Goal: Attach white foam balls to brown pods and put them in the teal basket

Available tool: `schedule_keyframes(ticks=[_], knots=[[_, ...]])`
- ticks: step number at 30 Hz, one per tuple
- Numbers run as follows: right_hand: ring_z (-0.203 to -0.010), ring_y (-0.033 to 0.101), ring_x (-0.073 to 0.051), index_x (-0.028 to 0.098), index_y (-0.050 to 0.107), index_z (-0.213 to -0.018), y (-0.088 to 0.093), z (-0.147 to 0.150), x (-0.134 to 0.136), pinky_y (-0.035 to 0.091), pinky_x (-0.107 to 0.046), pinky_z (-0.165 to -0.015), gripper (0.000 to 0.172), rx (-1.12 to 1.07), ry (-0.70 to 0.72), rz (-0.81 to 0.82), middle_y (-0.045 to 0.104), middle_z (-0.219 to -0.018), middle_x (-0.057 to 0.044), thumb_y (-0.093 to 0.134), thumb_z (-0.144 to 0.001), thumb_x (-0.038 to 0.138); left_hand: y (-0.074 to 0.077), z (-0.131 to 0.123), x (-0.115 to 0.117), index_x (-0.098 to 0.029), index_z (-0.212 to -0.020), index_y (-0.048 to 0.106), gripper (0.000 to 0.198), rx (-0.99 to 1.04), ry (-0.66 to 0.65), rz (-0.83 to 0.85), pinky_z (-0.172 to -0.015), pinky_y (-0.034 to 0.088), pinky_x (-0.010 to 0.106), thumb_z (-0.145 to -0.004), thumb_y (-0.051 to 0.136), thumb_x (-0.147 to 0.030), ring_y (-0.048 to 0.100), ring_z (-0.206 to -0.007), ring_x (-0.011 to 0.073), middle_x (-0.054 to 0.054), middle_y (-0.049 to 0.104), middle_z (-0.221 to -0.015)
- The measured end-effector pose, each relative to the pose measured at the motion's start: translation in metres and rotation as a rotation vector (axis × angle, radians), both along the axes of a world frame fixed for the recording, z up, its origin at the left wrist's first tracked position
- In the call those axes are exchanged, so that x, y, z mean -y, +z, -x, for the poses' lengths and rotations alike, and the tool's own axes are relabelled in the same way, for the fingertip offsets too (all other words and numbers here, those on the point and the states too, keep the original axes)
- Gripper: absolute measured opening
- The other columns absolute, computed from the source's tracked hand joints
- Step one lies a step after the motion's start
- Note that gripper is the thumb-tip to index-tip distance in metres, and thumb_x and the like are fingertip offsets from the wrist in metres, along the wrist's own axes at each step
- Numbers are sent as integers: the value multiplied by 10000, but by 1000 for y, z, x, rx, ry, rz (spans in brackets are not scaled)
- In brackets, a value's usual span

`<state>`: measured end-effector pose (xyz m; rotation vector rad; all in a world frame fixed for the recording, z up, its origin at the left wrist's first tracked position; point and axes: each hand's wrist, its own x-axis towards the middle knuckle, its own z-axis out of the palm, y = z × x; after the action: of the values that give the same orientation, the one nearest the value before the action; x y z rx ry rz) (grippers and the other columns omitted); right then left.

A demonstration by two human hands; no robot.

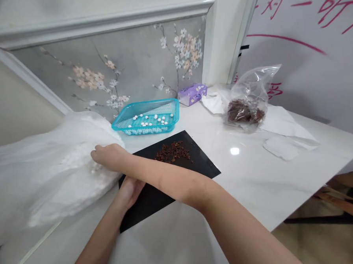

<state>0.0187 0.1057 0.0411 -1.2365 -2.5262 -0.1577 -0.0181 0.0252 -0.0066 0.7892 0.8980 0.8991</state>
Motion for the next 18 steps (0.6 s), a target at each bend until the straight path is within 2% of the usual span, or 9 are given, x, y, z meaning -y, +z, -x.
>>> schedule_keyframes(ticks=[5, 10, 13, 16, 18], knots=[[-844, 636, -189, 113, 586, -853, -3, 0, -1, 525, -299, -668, 179, -20, -32, 39, 581, -1039, -118, 416, -843, 57, 2, -1, 1, -160, -788, 630, 238, 15, 3, 18, -890, 433, 371, -582, 749, -176, 582, -1033, 278, 65, 705, -827], [-819, 636, -203, 96, 595, -852, -6, 0, -2, 511, -293, -632, 200, -53, -89, 58, 590, -979, -125, 415, -818, 17, 4, -2, 2, -162, -779, 641, 211, 45, 15, 19, -861, 450, 341, -595, 741, -191, 613, -959, 247, 45, 703, -778], [-779, 627, -178, 123, 570, -947, 1, -3, 1, 496, -288, -612, 209, -100, -86, 27, 570, -1036, -92, 390, -858, 65, 4, -3, 0, -152, -761, 642, 158, 68, 17, 21, -815, 472, 316, -626, 720, -180, 640, -847, 207, 27, 700, -743], [-827, 605, -148, 174, 510, -1076, 14, -17, 9, 474, -262, -632, 228, -250, -96, -26, 526, -1136, -60, 339, -928, 205, 4, -2, -5, -146, -743, 643, 63, 124, 18, 39, -751, 496, 269, -698, 660, -187, 645, -757, 159, 25, 699, -742], [-913, 573, -132, 179, 516, -1056, 18, -35, 16, 453, -231, -691, 197, -490, -93, -44, 540, -1106, -41, 378, -918, 212, 4, -1, -10, -137, -740, 640, 73, 191, 18, 89, -720, 508, 246, -763, 591, -186, 643, -717, 134, 31, 692, -734]])
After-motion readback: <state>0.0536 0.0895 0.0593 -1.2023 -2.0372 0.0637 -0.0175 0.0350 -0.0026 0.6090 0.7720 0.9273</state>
